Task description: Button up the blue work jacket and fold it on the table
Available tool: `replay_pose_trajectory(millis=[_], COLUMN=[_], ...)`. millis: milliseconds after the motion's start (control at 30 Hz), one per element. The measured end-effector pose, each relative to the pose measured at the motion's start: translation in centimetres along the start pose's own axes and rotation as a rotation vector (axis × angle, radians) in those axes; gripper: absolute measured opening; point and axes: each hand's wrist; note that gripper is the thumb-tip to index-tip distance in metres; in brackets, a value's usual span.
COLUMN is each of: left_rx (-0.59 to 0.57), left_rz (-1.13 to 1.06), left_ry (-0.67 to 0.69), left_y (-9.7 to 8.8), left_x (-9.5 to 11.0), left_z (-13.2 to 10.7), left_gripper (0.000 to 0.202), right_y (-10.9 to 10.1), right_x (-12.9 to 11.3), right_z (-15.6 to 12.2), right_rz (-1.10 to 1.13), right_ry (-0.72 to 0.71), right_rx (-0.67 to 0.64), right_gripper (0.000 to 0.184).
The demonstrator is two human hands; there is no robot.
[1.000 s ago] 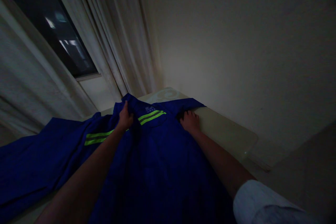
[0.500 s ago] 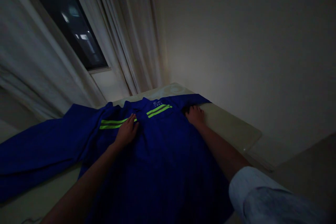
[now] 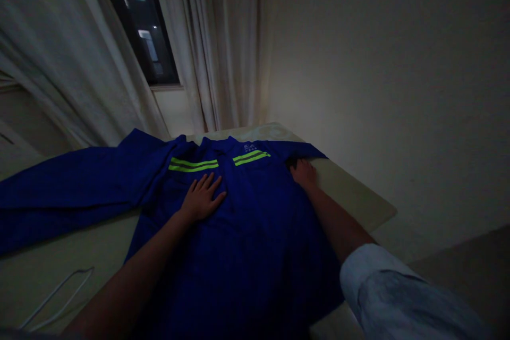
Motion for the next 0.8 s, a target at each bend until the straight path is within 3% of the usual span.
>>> replay_pose_trajectory(millis=[200,400,567,667,800], left_rx=[0.143,0.034,0.092,0.061,-0.023], left_rz=[-0.049,-0.061,-0.044,-0.097,-0.126], left_ry=[0.093,0.12,0.042,-0.049,-0.077], left_y=[-0.3,-1.7,-2.8,-1.6,0.6], left_x=[0.0,0.7,3.4,4.7,4.1], left_z=[-0.6,-0.5,2.4,5.0,8.4], left_gripper=[0.066,0.066,0.065,0.07,0.083], right_y=[-0.1,-0.3,-0.2,0.1,0.4], right_x=[0.0,-0.1,-0.2,-0.1,-0.1], right_z=[0.2,0.1,0.1,0.2,0.4], right_rz=[-0.012,-0.034,-0.048,-0.049,-0.074], right_ry=[0.008,-0.003,0.008,-0.001,0.006], right_rx=[-0.029,-0.034,-0.019,0.0,0.006], right_gripper=[0.043,0.045,0.044,0.042,0.039])
Point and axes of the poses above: each hand's wrist, its own z-axis towards the middle knuckle, its own y-axis out of the palm, x = y × z, and after that the axes turned 5 degrees about z, right-handed
